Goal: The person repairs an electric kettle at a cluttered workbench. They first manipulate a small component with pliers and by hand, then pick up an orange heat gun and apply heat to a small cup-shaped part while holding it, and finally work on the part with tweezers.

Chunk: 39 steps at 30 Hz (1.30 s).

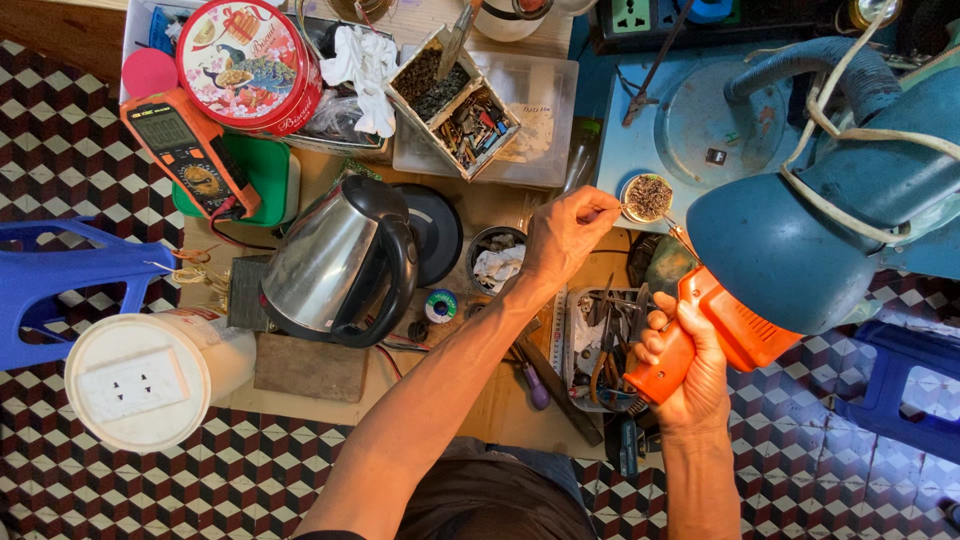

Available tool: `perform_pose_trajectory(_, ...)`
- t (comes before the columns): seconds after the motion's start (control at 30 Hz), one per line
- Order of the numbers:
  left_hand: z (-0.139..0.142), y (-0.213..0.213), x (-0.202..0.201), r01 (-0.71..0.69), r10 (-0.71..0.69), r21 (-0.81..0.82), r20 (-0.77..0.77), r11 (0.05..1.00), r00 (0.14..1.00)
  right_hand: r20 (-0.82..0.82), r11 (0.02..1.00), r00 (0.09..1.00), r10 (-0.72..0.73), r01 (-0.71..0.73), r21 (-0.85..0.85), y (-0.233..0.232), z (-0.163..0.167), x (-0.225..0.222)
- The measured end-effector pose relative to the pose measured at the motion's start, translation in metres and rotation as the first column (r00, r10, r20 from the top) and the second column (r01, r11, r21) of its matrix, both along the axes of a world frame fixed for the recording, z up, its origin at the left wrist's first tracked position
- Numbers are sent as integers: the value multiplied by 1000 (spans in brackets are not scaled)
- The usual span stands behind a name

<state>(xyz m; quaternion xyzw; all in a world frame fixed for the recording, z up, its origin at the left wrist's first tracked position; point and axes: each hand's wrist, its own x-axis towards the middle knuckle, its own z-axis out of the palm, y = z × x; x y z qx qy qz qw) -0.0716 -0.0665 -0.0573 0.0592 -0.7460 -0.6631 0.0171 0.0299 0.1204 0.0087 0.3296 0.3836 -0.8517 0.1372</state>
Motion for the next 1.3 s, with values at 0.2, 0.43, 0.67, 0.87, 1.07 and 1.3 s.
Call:
perform_pose_trajectory(0.2, -7, -1, 2, -4, 6, 68, -36, 998, 999, 0, 949, 1000, -22, 21, -316, 13, -14, 5)
perform_pose_trajectory(0.43, -6, -4, 4, -27, 28, 65, -13, 998, 1000, 38, 806, 999, -39, 54, -589, 17, -21, 4)
perform_pose_trajectory(0.67, -6, -6, 3, -5, 6, 64, -23, 998, 1000, -19, 1000, 1000, 9, -9, -18, -9, -11, 5)
perform_pose_trajectory(0.87, -1, -2, 1, -9, 8, -12, -42, 1000, 999, -54, 861, 990, 133, -89, 501, -30, 10, -4)
perform_pose_trajectory(1.07, 5, -1, -3, 11, -10, 10, -25, 1000, 1000, -88, 781, 981, 173, -82, 619, -36, 10, -13)
perform_pose_trajectory(1.3, 5, -1, -3, 11, -12, 41, 5, 999, 1000, -95, 790, 976, 193, -97, 606, -32, 6, -13)
